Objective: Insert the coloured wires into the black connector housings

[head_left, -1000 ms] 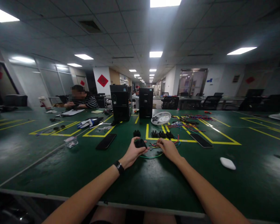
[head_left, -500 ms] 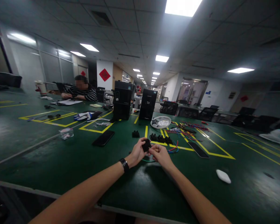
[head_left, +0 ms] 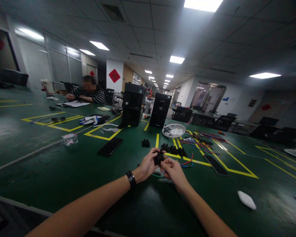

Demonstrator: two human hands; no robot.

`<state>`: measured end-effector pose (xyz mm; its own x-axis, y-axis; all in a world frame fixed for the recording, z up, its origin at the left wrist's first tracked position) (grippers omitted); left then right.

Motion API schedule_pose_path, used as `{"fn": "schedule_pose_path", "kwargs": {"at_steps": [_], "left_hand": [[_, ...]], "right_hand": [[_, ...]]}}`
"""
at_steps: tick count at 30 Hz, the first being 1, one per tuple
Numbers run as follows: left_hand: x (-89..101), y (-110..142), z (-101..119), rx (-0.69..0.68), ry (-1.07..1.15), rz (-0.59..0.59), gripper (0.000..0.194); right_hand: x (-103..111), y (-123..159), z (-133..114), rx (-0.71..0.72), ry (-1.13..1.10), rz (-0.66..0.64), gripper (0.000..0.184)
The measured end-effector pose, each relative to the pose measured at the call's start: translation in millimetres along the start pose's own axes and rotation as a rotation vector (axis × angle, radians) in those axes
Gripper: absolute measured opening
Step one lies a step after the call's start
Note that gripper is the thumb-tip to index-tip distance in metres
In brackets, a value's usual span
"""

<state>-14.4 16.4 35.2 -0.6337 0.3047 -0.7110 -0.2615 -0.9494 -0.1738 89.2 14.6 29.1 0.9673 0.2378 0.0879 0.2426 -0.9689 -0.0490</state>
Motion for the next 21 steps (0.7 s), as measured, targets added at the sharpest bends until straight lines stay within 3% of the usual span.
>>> {"fn": "schedule_pose_path", "kwargs": {"at_steps": [5, 12, 17, 21], "left_hand": [[-10.2, 5.9, 8.6, -0.119, -0.09, -0.052, 0.01], [-28.4, 22.8, 20.6, -0.363, -0.652, -0.122, 0.022], [-22.8, 24.2, 26.3, -0.477, -0.966, -0.083, 0.027], [-9.5, 24.5, 39.2, -0.601, -1.245, -0.103, 0.03]], "right_hand": [[-1.9, 4.3, 1.6, -0.067, 0.033, 0.011, 0.039], [3.5, 7.9, 1.5, -0.109, 0.111, -0.009, 0.031], [-5.6, 6.0, -0.2, 0.039, 0.35, -0.114, 0.024], [-25.4, 12.7, -11.4, 0.24, 0.624, -0.226, 0.043]]}}
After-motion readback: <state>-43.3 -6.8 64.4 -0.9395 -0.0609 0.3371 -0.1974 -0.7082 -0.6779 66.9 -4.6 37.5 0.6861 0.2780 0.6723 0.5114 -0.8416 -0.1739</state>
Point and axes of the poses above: each hand's wrist, its own y-axis away from the middle knuckle, its own x-axis out of the back of the hand, z = x × y, the point moved 7 cm from there along -y, towards the middle knuckle, and after that the axes turned 3 degrees about z, right-handed, at the moved point
